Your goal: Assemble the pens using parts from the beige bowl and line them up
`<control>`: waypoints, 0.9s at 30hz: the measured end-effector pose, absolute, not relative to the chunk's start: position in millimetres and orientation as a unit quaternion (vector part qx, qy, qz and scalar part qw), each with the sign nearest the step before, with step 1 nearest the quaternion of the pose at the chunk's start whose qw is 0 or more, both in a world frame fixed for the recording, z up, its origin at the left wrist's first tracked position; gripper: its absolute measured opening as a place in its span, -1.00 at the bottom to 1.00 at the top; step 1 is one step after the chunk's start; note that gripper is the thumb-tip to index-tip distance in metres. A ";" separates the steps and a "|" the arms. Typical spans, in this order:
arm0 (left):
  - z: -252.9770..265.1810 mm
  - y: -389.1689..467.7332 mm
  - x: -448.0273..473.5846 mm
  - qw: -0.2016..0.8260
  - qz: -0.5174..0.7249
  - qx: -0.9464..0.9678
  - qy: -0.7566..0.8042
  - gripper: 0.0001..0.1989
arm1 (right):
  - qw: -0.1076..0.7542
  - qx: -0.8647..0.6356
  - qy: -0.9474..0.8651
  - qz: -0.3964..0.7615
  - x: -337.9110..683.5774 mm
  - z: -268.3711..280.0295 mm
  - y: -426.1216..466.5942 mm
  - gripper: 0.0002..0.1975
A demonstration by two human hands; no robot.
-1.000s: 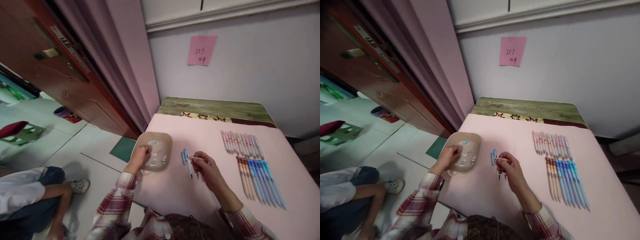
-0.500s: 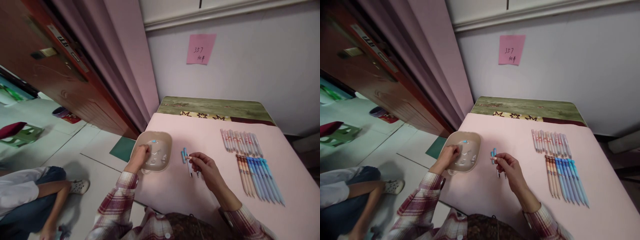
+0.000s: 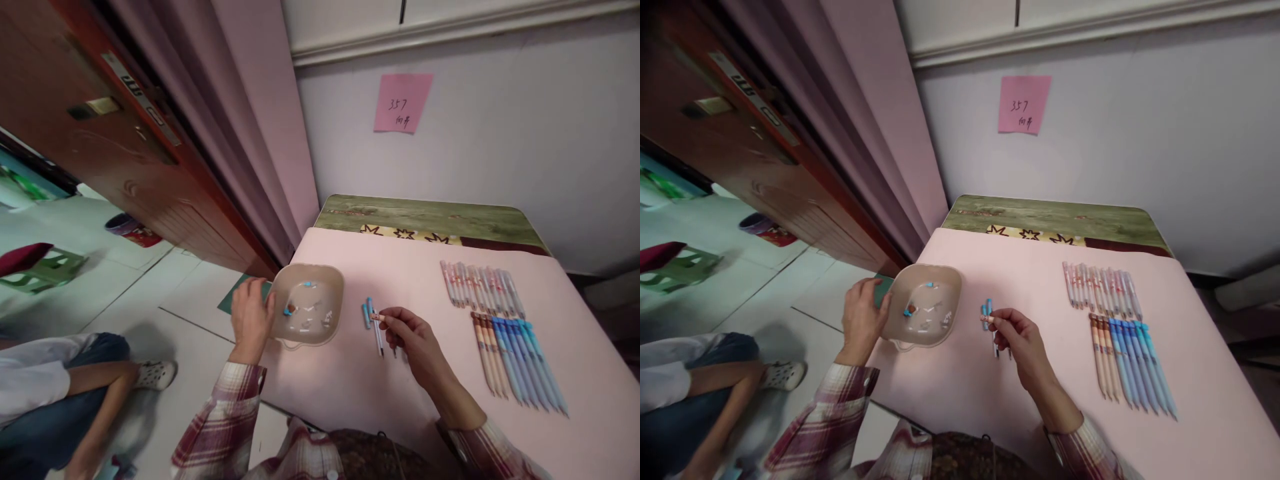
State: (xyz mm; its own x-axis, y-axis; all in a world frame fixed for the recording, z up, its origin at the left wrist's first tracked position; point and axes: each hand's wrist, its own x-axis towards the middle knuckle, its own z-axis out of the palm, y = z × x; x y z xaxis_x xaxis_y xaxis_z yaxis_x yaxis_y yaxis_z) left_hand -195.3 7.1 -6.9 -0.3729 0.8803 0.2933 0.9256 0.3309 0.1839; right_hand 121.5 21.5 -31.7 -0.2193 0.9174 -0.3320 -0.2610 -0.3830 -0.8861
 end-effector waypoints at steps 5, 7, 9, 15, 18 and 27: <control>-30.4 12.0 -213.8 -0.091 -0.077 -0.466 -0.877 -0.57 | 0.433 -0.462 -0.353 0.689 119.1 -31.9 23.3 -0.72; -40.2 19.5 -214.4 -0.108 -0.064 -0.479 -0.869 -0.67 | 0.430 -0.460 -0.352 0.693 117.0 -31.6 22.4 -0.72; -46.0 28.1 -211.5 -0.098 -0.066 -0.489 -0.864 -0.69 | 0.426 -0.457 -0.351 0.697 116.0 -31.1 20.6 -0.72; -36.8 40.1 -198.6 -0.079 -0.072 -0.511 -0.853 -0.67 | 0.432 -0.467 -0.351 0.687 121.6 -31.7 18.7 -0.72; -23.4 36.5 -192.0 -0.017 -0.107 -0.538 -0.836 -0.66 | 0.437 -0.467 -0.350 0.685 121.7 -31.6 19.7 -0.71; -37.0 50.5 -168.3 -0.271 -0.026 -0.661 -0.699 -0.87 | 0.452 -0.452 -0.325 0.697 116.3 -34.1 17.5 -0.66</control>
